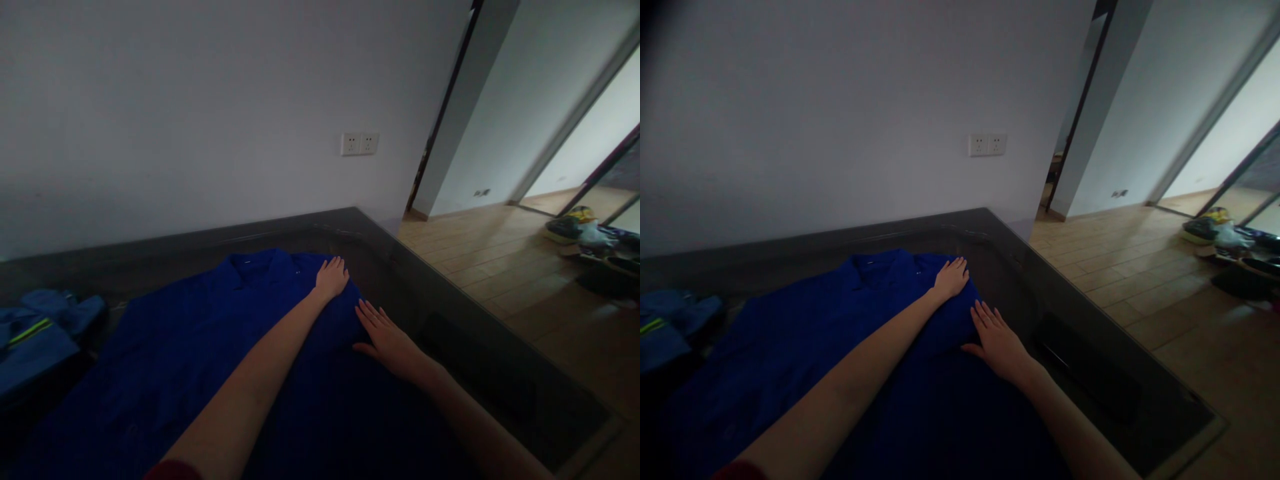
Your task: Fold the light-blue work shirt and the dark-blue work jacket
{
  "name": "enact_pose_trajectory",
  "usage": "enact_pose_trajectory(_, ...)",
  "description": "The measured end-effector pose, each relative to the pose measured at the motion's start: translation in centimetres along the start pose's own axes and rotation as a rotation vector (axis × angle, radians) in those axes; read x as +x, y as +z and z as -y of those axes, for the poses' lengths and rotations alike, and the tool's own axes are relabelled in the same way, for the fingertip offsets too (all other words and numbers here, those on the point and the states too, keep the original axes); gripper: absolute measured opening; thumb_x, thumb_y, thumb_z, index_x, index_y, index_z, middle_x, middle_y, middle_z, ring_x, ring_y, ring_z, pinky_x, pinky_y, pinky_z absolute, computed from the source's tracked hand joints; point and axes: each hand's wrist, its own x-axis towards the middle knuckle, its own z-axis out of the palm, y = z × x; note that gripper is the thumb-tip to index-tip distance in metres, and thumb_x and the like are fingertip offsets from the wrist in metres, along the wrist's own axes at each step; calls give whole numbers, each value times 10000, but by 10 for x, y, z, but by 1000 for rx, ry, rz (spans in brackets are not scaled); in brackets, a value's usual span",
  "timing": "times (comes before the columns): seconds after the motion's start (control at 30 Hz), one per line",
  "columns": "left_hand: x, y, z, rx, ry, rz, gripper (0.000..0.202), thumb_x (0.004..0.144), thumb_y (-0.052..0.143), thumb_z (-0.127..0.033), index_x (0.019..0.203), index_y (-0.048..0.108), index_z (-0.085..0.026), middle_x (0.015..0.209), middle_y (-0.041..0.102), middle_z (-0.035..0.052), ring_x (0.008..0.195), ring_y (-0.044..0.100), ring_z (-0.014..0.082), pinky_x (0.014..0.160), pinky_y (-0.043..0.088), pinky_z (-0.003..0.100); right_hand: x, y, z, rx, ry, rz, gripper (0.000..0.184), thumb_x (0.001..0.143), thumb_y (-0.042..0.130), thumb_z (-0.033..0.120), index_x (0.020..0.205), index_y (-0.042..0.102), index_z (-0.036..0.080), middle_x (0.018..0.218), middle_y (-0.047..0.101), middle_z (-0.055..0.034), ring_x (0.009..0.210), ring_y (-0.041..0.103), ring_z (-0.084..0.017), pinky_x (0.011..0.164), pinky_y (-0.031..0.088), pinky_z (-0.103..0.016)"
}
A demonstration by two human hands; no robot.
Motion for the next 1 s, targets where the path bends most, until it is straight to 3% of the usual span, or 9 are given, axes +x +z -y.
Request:
enact_pose_trajectory(0.17, 4, 0, 4, -30, -39, 95, 555, 928, 255, -370, 1431, 341, -152, 1514, 300, 75, 1407, 235, 206, 1162, 156, 431, -3, 5, -5, -12, -19, 5, 824, 831, 442, 658, 1469, 272, 167, 1527, 198, -160, 1415, 118, -301, 1137, 167, -525)
enact_pose_trajectory(0.27, 4, -5, 3, -73, -49, 75, 543, 921, 289, -373, 1419, 362, -169, 1507, 319, 76, 1403, 245, 220, 1157, 168, 443, -4, 5, -2, -35, -23, 8, 821, 830, 427, 670, 1467, 279, 173, 1533, 175, -159, 1419, 85, -312, 1131, 156, -544)
enact_pose_trajectory(0.43, -7, -27, 10, -304, -82, -242, 451, 925, 267, -220, 1345, 424, -174, 1404, 466, 87, 1330, 370, 172, 1132, 252, 396, -6, -1, 3, -61, -26, 49, 838, 821, 406, 698, 1471, 260, 190, 1544, 136, -147, 1419, 26, -325, 1130, 130, -545)
enact_pose_trajectory(0.57, -29, -59, 35, -432, -62, -418, 392, 903, 282, -160, 1234, 493, -162, 1278, 555, 102, 1232, 470, 161, 1101, 310, 362, -5, -5, 6, -37, -17, 22, 790, 824, 397, 700, 1459, 295, 242, 1540, 184, -127, 1417, 80, -336, 1114, 167, -564)
enact_pose_trajectory(0.67, -56, -88, 64, -400, -14, -442, 345, 872, 336, -135, 1153, 532, -175, 1216, 589, 85, 1194, 500, 157, 1118, 284, 370, -3, -7, 7, 19, -17, -65, 677, 866, 365, 658, 1431, 357, 286, 1528, 251, -89, 1406, 166, -339, 1092, 222, -577)
enact_pose_trajectory(0.73, -81, -107, 85, -341, 12, -398, 325, 858, 360, -131, 1116, 550, -193, 1206, 599, 68, 1197, 501, 159, 1131, 253, 400, -1, -8, 6, 51, -2, -143, 635, 889, 346, 629, 1412, 398, 272, 1517, 288, -80, 1399, 200, -337, 1087, 244, -572)
enact_pose_trajectory(0.87, -148, -133, 126, -178, -2, -206, 307, 870, 385, -193, 1118, 564, -223, 1258, 582, 55, 1234, 481, 185, 1130, 224, 475, 3, -5, -2, 63, 20, -299, 573, 924, 326, 563, 1376, 451, 234, 1488, 352, -88, 1400, 224, -305, 1094, 243, -566)
enact_pose_trajectory(1.0, -231, -141, 157, -32, -91, -24, 345, 900, 409, -340, 1205, 551, -262, 1347, 529, 53, 1305, 414, 233, 1110, 220, 543, 7, 3, -5, 42, -19, -357, 541, 938, 331, 506, 1376, 447, 212, 1484, 357, -105, 1405, 219, -282, 1101, 241, -555)
